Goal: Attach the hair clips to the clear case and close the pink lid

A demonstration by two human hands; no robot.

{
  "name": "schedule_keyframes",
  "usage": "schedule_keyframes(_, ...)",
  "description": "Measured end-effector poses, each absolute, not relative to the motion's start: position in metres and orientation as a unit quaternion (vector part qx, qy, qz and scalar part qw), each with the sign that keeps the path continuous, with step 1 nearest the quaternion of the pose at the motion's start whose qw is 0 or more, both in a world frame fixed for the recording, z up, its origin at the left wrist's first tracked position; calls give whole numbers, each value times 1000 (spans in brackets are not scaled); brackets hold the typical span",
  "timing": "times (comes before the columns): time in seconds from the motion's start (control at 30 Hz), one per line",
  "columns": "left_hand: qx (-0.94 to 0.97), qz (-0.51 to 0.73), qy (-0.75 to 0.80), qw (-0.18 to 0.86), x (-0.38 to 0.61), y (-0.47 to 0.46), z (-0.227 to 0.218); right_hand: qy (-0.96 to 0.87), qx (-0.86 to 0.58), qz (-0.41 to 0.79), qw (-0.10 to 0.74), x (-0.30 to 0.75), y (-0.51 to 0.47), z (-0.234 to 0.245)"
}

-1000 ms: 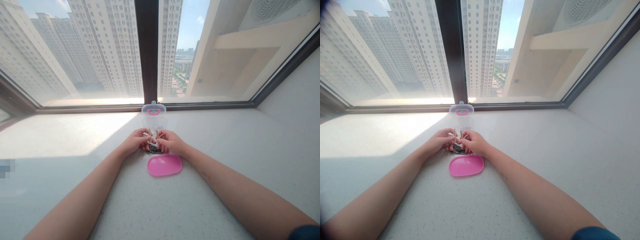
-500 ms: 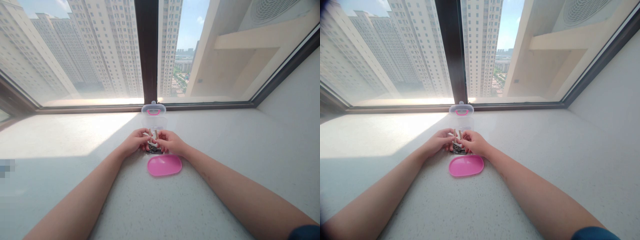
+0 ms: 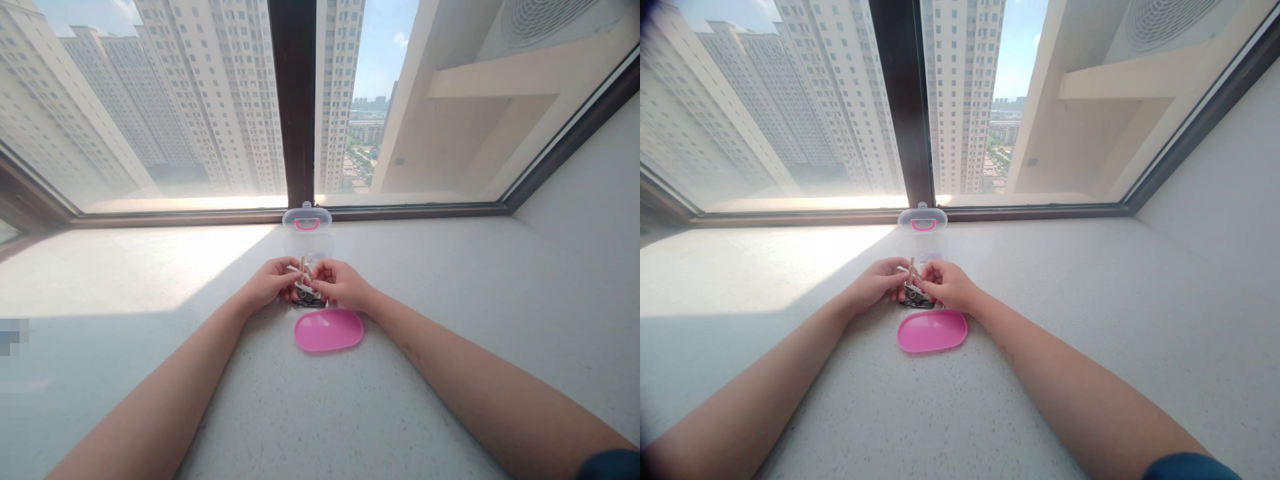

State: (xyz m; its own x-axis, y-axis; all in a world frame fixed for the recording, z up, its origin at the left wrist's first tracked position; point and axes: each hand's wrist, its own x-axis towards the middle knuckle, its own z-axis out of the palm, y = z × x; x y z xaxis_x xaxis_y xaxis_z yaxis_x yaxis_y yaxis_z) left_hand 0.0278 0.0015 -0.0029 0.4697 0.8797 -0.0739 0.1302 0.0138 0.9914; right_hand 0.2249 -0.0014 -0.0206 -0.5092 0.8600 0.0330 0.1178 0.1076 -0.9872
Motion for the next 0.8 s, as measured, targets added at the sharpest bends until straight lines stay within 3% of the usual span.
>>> schedule_keyframes(0.8, 662, 334, 390, 546, 29, -1, -5, -627, -370, 578, 368, 225, 1, -20)
